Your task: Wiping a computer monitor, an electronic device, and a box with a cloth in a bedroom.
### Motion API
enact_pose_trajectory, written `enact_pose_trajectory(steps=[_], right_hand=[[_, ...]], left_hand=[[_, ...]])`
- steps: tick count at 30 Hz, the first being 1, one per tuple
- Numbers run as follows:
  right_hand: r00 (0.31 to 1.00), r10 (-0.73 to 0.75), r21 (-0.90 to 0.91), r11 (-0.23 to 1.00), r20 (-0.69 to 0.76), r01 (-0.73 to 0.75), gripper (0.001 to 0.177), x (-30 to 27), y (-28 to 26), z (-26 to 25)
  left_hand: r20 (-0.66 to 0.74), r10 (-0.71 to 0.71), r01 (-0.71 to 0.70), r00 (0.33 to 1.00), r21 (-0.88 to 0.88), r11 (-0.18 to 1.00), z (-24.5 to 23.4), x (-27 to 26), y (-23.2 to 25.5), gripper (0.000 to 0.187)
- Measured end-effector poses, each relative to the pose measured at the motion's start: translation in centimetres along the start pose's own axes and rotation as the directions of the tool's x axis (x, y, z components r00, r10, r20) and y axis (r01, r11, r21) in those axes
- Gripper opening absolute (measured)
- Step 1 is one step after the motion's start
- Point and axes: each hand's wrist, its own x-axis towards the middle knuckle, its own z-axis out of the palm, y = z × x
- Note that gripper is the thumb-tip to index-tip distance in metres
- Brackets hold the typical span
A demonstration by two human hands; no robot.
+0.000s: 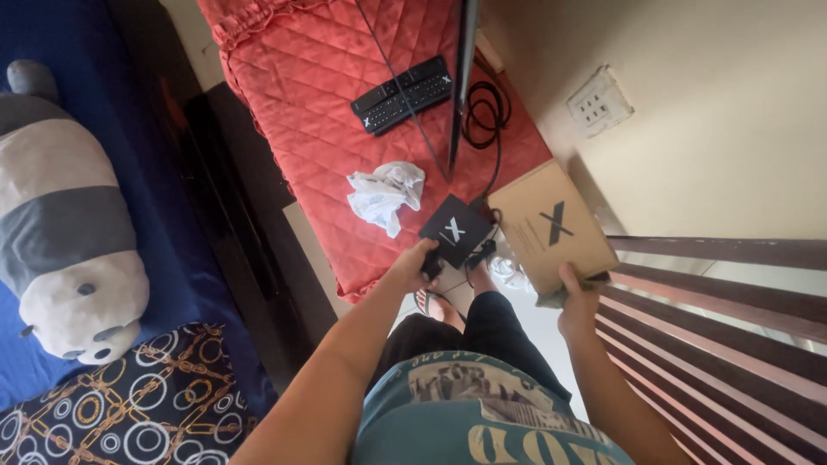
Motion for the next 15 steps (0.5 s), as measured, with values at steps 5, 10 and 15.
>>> enact_pose_trajectory(steps=[5, 10, 15], right_hand=[[0.997, -0.072, -0.07, 0.995, -0.025, 0.07, 0.074, -2.9, -1.1, -2.3], [0.988, -0.15, -0.076, 0.986, -0.035, 0.147, 0.075, -4.0, -1.7, -3.4], [0.987, -0.139, -0.064, 0.989, -0.083, 0.133, 0.074, -4.7, -2.3, -1.8]], left_hand=[[-0.297, 0.178, -0.092, 0.938, 0.282, 0.955, -0.2, -1.3, 2.9, 0.03], [-0.312, 0.577, -0.163, 0.755, 0.763, 0.626, -8.3, 7.2, 5.5, 0.051], [-0.302, 0.711, -0.017, 0.636, 0.915, 0.404, -7.0, 3.9, 10.9, 0.067]])
